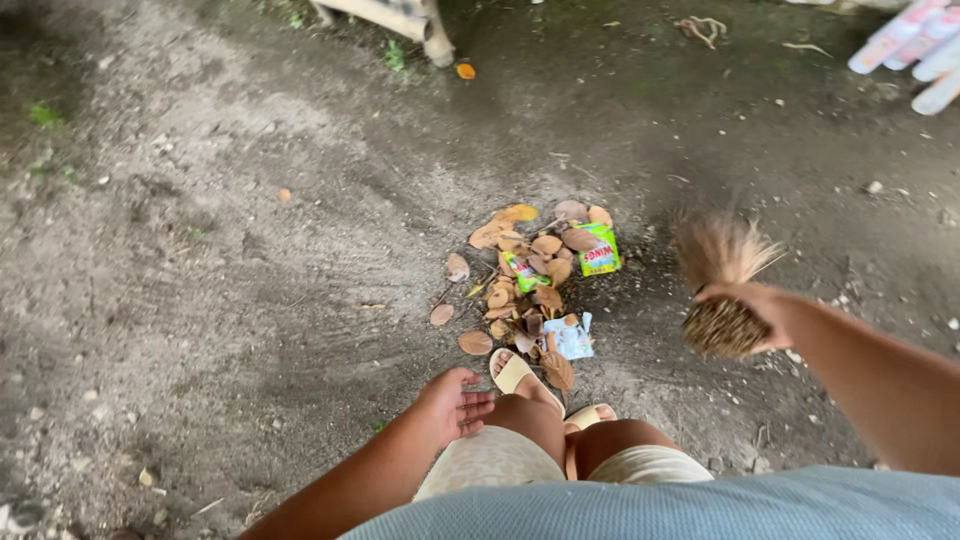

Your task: The person sweeps leaves and trash from the ground into a pile using a handheld broom made of sticks, then carries the broom while walking past a building.

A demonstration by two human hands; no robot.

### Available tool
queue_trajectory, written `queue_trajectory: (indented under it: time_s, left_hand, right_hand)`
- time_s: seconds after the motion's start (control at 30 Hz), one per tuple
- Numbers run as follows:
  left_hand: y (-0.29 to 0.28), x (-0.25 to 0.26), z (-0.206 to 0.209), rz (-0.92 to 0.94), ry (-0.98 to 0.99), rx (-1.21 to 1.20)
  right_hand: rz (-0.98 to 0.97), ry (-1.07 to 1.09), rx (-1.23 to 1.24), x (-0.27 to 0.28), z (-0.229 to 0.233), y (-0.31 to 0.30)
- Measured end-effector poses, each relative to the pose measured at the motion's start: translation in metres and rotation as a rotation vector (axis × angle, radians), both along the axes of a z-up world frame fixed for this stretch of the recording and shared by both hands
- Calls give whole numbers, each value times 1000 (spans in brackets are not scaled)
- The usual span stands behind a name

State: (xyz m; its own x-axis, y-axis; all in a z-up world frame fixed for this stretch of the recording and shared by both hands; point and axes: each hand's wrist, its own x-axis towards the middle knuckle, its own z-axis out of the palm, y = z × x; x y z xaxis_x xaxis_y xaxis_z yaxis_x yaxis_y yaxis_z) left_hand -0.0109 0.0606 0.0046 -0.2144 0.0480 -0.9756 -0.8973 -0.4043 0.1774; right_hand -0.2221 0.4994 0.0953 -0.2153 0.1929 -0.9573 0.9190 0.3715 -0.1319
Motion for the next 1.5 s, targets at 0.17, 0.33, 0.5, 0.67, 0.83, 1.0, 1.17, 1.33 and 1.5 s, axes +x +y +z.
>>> queue_trajectory:
  time_s: [0.17,0.33,0.5,0.67,0.83,1.0,1.17,1.33,1.5]
  left_hand:
    - [-18,0,-9,109,-67,-23]
    - [-25,-40,-27,172,12,66]
    - [-28,-94,-30,182,57,71]
    - [-33,-114,-9,181,60,38]
    - [-42,-91,17,242,21,0]
    - [-43,-67,33,338,-105,-102]
    - [-30,-72,30,485,-79,-146]
    - [19,-113,9,634,-83,-117]
    - [91,-184,-44,590,-52,-79]
  right_hand:
    - [164,-135,-127,47,41,-74]
    - [194,-169,-329,32,104,-74]
    - [157,-8,-254,-29,165,-29]
    - [197,169,6,-100,187,9]
    - [285,177,92,-192,121,-4]
    - [528,24,-52,-233,25,-45]
    - [532,-118,-150,-204,-11,-68]
    - [607,-210,-334,-219,31,-57]
    - [605,-153,-352,-307,99,3]
